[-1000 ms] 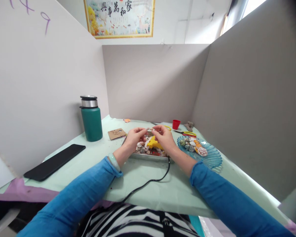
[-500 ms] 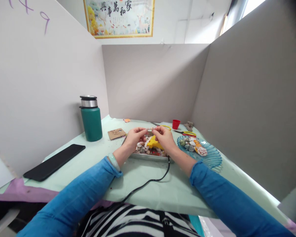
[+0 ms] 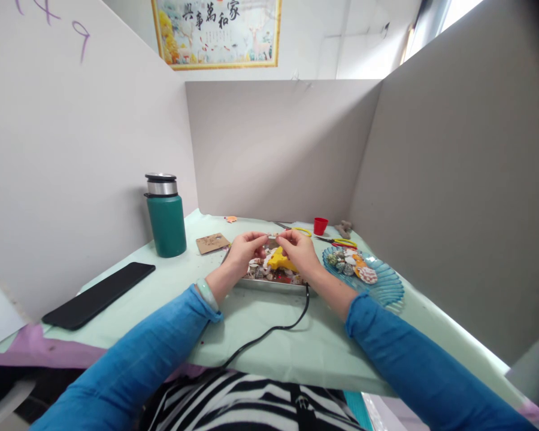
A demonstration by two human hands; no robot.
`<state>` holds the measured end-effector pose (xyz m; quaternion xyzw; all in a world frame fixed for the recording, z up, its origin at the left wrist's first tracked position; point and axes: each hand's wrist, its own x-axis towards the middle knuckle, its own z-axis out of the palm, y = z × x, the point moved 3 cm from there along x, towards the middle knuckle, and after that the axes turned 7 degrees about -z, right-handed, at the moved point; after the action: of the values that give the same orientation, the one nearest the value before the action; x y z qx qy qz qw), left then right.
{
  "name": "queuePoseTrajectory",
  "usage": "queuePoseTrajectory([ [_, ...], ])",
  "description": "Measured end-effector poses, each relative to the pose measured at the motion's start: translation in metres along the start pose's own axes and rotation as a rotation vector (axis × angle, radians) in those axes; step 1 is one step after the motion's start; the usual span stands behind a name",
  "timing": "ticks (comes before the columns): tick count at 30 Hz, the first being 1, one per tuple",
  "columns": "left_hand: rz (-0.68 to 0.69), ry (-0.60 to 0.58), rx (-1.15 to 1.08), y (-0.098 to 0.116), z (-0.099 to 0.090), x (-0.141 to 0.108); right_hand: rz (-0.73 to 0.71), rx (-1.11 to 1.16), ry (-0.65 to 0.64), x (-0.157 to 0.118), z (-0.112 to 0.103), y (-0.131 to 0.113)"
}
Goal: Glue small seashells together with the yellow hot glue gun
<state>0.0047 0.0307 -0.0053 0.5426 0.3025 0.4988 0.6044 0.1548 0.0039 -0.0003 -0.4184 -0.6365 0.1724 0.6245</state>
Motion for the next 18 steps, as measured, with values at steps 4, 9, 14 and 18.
queuePoseTrajectory([
  [4, -0.010, 0.007, 0.004, 0.000, 0.000, 0.000, -0.014, -0.025, -0.001, 0.001, -0.001, 0.002],
  [9, -0.013, 0.005, 0.004, -0.002, -0.001, 0.001, -0.053, -0.083, -0.004, -0.001, -0.001, -0.003],
  [14, -0.016, 0.017, 0.000, -0.001, -0.001, 0.001, -0.074, -0.123, -0.002, -0.004, -0.001, -0.009],
  [18, -0.003, 0.018, 0.003, -0.001, -0.001, 0.000, -0.071, -0.108, 0.013, -0.003, -0.001, -0.005],
])
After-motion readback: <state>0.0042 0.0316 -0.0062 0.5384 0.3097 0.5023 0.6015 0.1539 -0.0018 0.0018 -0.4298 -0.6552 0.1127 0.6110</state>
